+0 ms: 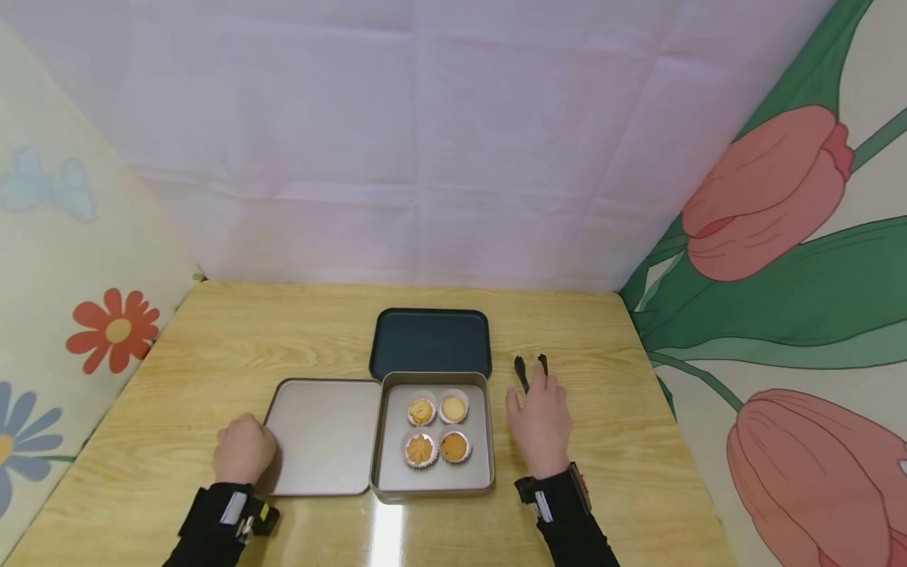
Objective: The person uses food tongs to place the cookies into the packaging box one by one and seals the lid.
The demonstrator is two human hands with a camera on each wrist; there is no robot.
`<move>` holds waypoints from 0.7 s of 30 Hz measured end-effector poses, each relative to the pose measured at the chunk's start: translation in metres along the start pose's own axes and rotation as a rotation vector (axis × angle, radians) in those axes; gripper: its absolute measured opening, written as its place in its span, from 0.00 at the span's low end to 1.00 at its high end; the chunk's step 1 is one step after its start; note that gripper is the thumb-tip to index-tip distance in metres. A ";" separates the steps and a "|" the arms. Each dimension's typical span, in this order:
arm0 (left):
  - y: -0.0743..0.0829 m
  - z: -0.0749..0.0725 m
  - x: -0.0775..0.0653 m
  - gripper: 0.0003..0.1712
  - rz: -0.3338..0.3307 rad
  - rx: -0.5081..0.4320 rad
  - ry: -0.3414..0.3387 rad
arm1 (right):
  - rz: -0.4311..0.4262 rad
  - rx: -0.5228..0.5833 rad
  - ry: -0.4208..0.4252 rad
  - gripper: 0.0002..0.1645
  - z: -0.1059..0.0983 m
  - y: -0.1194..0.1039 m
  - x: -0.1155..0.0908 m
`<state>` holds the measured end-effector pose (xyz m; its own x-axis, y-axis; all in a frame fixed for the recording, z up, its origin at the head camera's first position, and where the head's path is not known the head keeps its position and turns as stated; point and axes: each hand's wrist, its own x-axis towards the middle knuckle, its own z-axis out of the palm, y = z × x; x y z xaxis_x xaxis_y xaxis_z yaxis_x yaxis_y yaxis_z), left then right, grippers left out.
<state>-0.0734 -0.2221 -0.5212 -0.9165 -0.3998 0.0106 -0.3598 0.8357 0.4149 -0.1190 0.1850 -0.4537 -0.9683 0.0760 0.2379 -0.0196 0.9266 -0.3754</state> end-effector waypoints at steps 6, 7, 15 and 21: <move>0.006 -0.024 0.005 0.08 0.011 -0.148 -0.047 | 0.002 0.001 -0.017 0.38 0.002 -0.004 -0.001; 0.009 -0.029 0.006 0.07 0.021 -0.169 -0.042 | -0.001 -0.001 -0.017 0.38 0.002 -0.004 -0.001; 0.047 -0.074 0.011 0.23 0.123 -0.284 -0.104 | -0.051 -0.006 -0.029 0.36 0.001 -0.017 -0.005; 0.075 -0.088 0.009 0.21 0.253 -0.261 -0.119 | -0.105 0.115 -0.099 0.34 -0.002 -0.040 -0.006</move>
<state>-0.0934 -0.1958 -0.4097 -0.9900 -0.1343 0.0430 -0.0774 0.7724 0.6304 -0.1117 0.1476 -0.4387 -0.9791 -0.0603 0.1943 -0.1444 0.8788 -0.4548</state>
